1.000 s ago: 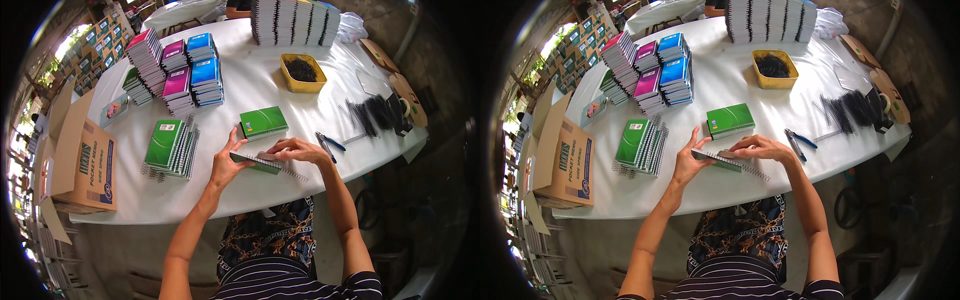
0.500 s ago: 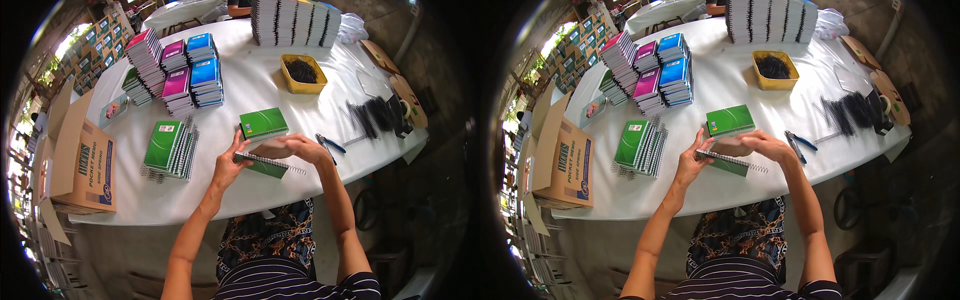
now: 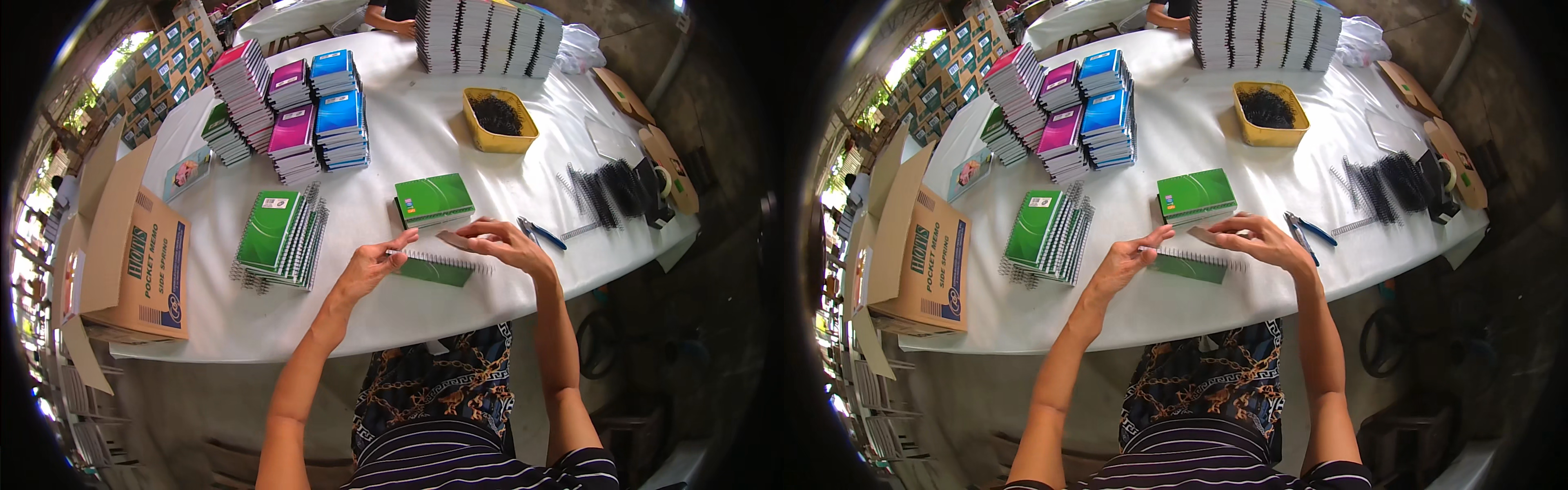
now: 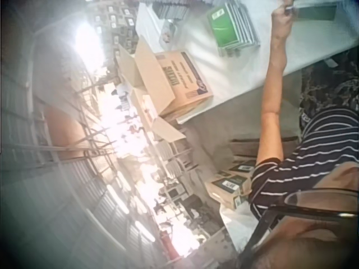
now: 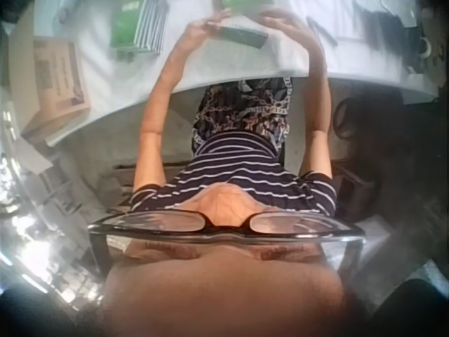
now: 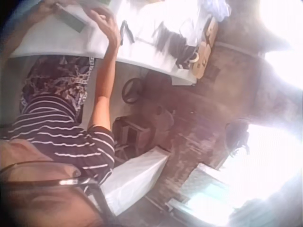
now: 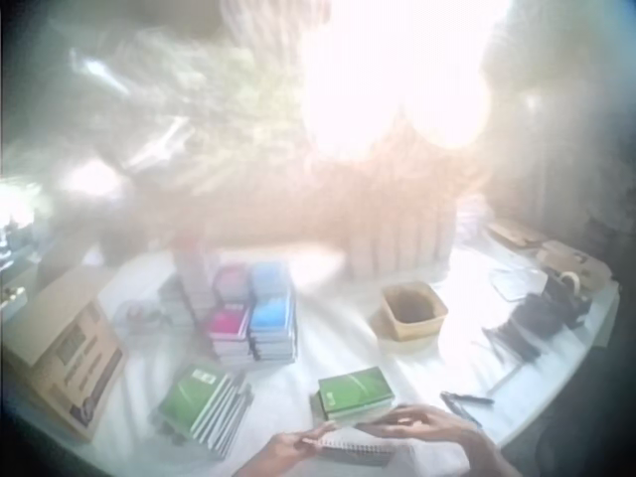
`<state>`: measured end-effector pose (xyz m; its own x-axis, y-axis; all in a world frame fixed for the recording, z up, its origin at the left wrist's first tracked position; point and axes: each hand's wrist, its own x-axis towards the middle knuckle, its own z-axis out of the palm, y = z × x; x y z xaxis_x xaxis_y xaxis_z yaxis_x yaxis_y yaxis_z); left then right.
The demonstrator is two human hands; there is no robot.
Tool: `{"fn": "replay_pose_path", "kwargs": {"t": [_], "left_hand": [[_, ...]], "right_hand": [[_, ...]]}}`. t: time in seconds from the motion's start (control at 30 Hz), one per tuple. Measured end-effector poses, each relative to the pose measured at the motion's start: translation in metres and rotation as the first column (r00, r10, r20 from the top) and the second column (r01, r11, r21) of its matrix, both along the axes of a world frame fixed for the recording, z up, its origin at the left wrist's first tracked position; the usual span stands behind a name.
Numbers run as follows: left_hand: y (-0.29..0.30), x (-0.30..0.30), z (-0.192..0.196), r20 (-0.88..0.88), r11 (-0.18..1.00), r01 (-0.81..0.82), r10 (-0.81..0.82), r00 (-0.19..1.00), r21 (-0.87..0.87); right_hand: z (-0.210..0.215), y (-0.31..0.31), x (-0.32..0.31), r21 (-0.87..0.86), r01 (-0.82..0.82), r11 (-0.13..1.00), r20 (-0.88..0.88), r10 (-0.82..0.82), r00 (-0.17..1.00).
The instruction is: The person assembles small notebooks by inserting a wire spiral through the pre-punched holes of a stack of covers and paper, then uses pliers to trim the excess wire.
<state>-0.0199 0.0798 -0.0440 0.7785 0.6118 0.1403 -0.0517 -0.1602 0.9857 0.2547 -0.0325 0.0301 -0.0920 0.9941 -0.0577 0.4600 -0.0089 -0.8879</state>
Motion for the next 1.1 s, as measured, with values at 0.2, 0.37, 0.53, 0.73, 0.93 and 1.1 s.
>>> {"fn": "replay_pose_path", "kwargs": {"t": [0.2,0.37,0.53,0.73,0.93,1.1], "left_hand": [[-0.018,-0.012,0.094,0.245,0.940,-0.334,0.309,0.919,0.069],[-0.050,0.012,0.055,-0.071,0.589,-0.117,0.286,0.956,0.799],[-0.080,0.033,0.004,-0.010,0.756,-0.320,0.396,0.918,0.571],[-0.080,0.027,0.002,-0.149,0.633,-0.234,0.491,0.858,0.738],[-0.083,0.035,-0.003,-0.108,0.619,-0.302,0.535,0.838,0.725],[-0.079,0.026,-0.016,-0.143,0.569,-0.278,0.585,0.798,0.774]], "right_hand": [[-0.038,-0.045,0.000,0.197,0.171,0.965,0.389,-0.237,0.890],[-0.045,-0.048,0.006,0.474,0.206,0.856,0.580,-0.480,0.659],[-0.091,-0.051,0.055,0.543,0.305,0.782,0.741,-0.618,0.264],[-0.080,-0.062,0.004,0.619,0.218,0.755,0.612,-0.637,0.468],[-0.077,-0.060,0.010,0.516,0.252,0.818,0.599,-0.556,0.577],[-0.060,-0.111,0.001,0.436,0.019,0.900,0.712,-0.358,0.605]]}}
